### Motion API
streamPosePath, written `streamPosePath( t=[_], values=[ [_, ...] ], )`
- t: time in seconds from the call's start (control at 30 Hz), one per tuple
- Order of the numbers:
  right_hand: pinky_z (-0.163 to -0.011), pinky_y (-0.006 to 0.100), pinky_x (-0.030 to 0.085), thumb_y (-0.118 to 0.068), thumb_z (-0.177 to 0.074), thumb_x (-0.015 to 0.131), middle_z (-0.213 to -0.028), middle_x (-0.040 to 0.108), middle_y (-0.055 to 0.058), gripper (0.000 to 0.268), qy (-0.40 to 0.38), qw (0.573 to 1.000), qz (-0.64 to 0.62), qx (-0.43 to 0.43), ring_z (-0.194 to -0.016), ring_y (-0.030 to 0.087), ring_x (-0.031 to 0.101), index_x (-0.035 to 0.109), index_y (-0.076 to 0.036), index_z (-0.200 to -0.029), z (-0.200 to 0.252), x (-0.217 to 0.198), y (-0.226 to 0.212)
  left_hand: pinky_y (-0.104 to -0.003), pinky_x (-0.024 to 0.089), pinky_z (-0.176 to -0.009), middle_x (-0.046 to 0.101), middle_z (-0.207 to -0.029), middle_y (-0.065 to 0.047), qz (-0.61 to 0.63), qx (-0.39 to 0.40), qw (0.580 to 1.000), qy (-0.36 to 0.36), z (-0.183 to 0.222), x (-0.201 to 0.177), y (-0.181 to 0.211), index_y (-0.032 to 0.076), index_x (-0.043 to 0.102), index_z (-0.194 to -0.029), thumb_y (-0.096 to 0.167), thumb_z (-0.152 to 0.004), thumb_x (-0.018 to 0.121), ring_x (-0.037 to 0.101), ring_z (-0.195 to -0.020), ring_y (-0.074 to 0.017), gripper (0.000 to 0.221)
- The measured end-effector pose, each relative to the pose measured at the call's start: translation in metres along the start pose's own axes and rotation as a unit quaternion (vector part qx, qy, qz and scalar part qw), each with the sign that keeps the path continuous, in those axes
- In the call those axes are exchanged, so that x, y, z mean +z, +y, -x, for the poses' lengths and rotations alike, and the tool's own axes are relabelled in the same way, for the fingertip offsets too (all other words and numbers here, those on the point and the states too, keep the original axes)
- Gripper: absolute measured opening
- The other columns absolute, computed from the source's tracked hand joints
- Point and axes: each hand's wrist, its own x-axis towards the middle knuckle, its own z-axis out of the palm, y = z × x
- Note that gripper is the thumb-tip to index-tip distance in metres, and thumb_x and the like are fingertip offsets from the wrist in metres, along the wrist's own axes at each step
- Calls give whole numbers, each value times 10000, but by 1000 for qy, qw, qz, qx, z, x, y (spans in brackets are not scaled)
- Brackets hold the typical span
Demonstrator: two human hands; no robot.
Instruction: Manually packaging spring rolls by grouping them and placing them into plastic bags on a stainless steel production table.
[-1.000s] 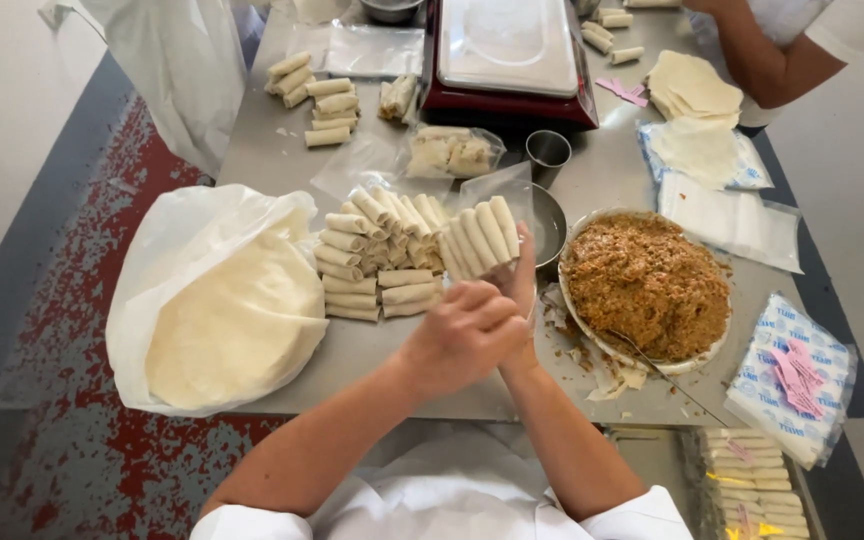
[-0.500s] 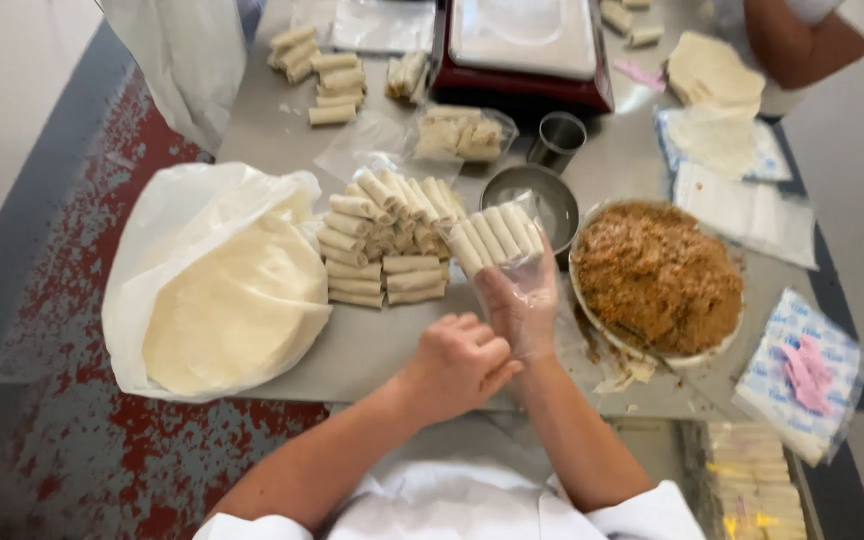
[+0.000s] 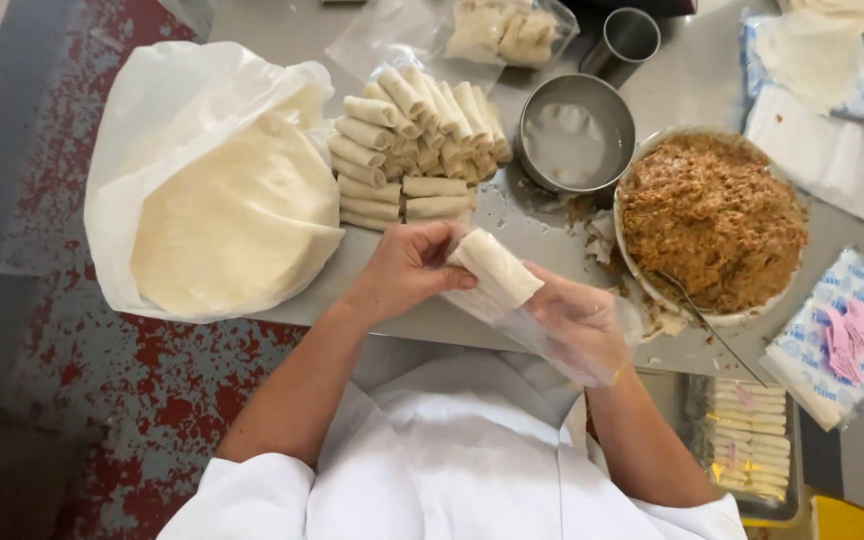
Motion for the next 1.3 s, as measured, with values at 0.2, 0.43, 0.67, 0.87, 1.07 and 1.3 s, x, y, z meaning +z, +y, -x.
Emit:
streamPosePath(
  t=[0.2, 0.43, 0.67, 0.87, 1.07, 1.3],
  values=[
    [-850, 525, 627, -8, -912, 665, -1255, 732, 282, 551, 35, 986, 73, 143, -1042, 390, 768, 573, 37, -1454, 34, -31, 26, -471, 611, -780, 784, -951, -190, -380, -114, 915, 70, 13, -19, -16, 35, 701, -1273, 420, -842, 852, 771, -866, -353, 598],
    [-908, 397, 609, -16, -971, 611, -1350, 719, 112, 342, -110, 744, 643, -146, -1103, 294, 741, 794, -165, -1219, 36, -76, 60, -321, 594, -651, 729, -781, -68, -390, -74, 914, 80, 33, -28, -48, 84, 782, -1138, 295, -1021, 687, 746, -700, -237, 259],
    [-970, 428, 564, -209, -968, 622, -1296, 689, 95, 391, -89, 808, 581, 46, -1108, 283, 701, 697, -172, -1350, 40, -42, 61, -417, 591, -875, 768, -988, -175, -318, -81, 945, 15, 36, -11, -11, 48, 723, -1304, 28, -1016, 507, 738, -983, -356, 360],
    [-765, 402, 589, -129, -1003, 602, -1109, 731, 111, 303, -218, 715, 610, -264, -865, 289, 701, 774, -130, -1252, 30, -15, 68, -481, 557, -1018, 754, -1178, -259, -160, -97, 982, 2, 36, -13, -17, 0, 678, -1367, -46, -1025, 463, 689, -1178, -405, 406],
    [-769, 442, 538, -178, -1005, 638, -1066, 706, 92, 193, -192, 684, 630, -313, -846, 296, 659, 791, -118, -1106, 32, -23, 86, -408, 601, -955, 770, -1125, -207, -257, -89, 962, 25, 41, -17, -17, 19, 687, -1357, -82, -956, 497, 693, -1136, -374, 456],
    [-939, 494, 560, -131, -1026, 615, -1244, 691, 176, 209, -97, 652, 665, -352, -1135, 390, 679, 796, -31, -1059, 36, -26, 102, -474, 567, -1038, 722, -1245, -224, -312, -25, 949, -37, 35, -13, -16, 19, 643, -1407, -140, -799, 713, 627, -1240, -412, 632]
  ],
)
